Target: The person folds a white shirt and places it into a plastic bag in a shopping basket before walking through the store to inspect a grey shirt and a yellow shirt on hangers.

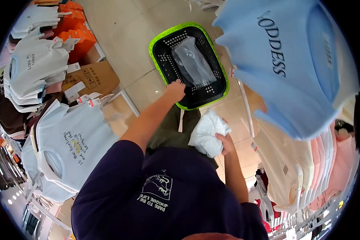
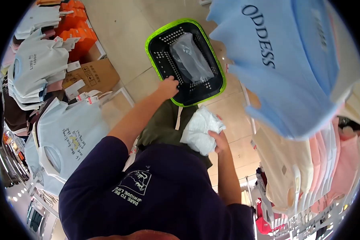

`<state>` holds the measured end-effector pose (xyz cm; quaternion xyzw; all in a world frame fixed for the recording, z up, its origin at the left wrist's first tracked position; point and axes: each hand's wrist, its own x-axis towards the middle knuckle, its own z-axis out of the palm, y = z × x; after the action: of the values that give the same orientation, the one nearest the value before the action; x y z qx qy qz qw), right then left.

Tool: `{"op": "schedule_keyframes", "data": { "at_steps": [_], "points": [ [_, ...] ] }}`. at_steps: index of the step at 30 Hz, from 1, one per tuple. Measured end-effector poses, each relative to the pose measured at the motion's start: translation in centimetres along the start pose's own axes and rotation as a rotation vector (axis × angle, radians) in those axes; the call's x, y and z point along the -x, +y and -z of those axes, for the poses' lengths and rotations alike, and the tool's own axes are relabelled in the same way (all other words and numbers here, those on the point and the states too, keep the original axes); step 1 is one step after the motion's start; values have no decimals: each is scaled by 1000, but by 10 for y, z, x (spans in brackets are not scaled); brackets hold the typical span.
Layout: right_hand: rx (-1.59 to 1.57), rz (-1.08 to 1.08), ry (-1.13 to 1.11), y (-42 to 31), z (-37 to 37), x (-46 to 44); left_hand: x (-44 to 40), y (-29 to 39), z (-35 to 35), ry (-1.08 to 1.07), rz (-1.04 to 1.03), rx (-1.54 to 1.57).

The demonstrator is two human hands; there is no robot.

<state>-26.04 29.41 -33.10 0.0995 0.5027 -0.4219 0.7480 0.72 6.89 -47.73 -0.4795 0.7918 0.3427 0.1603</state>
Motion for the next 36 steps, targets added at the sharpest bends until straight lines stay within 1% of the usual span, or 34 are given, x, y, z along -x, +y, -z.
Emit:
{"op": "schedule_keyframes", "data": {
  "at_steps": [3, 4, 7, 10, 11, 14, 17, 20, 22, 24, 25, 27, 29, 30, 31, 34, 35, 36],
  "points": [
    [-69, -9, 18, 16, -15, -3, -30, 4, -18, -107, 21, -28],
    [-103, -8, 23, 20, -23, -4, -43, 0, -24, -96, 46, 21],
    [-179, -80, 96, 56, -11, -17, -82, -21, -48, -48, 133, 162],
    [-211, -180, 131, 75, -9, -30, -123, -48, -49, -8, 211, 212],
    [-194, -173, 135, 77, -11, -35, -138, -59, -49, -18, 254, 251],
    [-165, -206, 201, 84, -6, -45, -167, -78, -40, 5, 289, 117],
    [-188, -266, 262, 85, 2, -47, -186, -71, -32, 29, 14, -243],
    [-220, -290, 311, 81, 2, -49, -206, -39, -42, -236, -244, -341],
    [-258, -304, 309, 80, 5, -50, -221, -20, -66, -393, -258, -357],
    [-261, -299, 332, 82, 7, -48, -230, -11, -89, -475, -276, -371],
    [-263, -293, 344, 84, 7, -48, -235, -9, -99, -479, -286, -379],
    [-276, -282, 350, 81, -1, -48, -255, -20, -154, -392, -202, -256],
    [-287, -271, 334, 80, -4, -47, -262, -26, -161, -311, -140, -154],
    [-276, -264, 336, 81, -3, -48, -262, -32, -164, -307, -237, -241],
    [-265, -260, 337, 82, -3, -49, -252, -32, -136, -293, -334, -327],
    [-242, -262, 330, 85, -4, -46, -252, -48, -113, -242, -327, -115],
    [-235, -259, 323, 85, -5, -45, -242, -53, -82, -136, -392, 17],
    [-242, -244, 308, 84, -6, -44, -234, -59, -59, 0, -378, 216]
  ]
}}
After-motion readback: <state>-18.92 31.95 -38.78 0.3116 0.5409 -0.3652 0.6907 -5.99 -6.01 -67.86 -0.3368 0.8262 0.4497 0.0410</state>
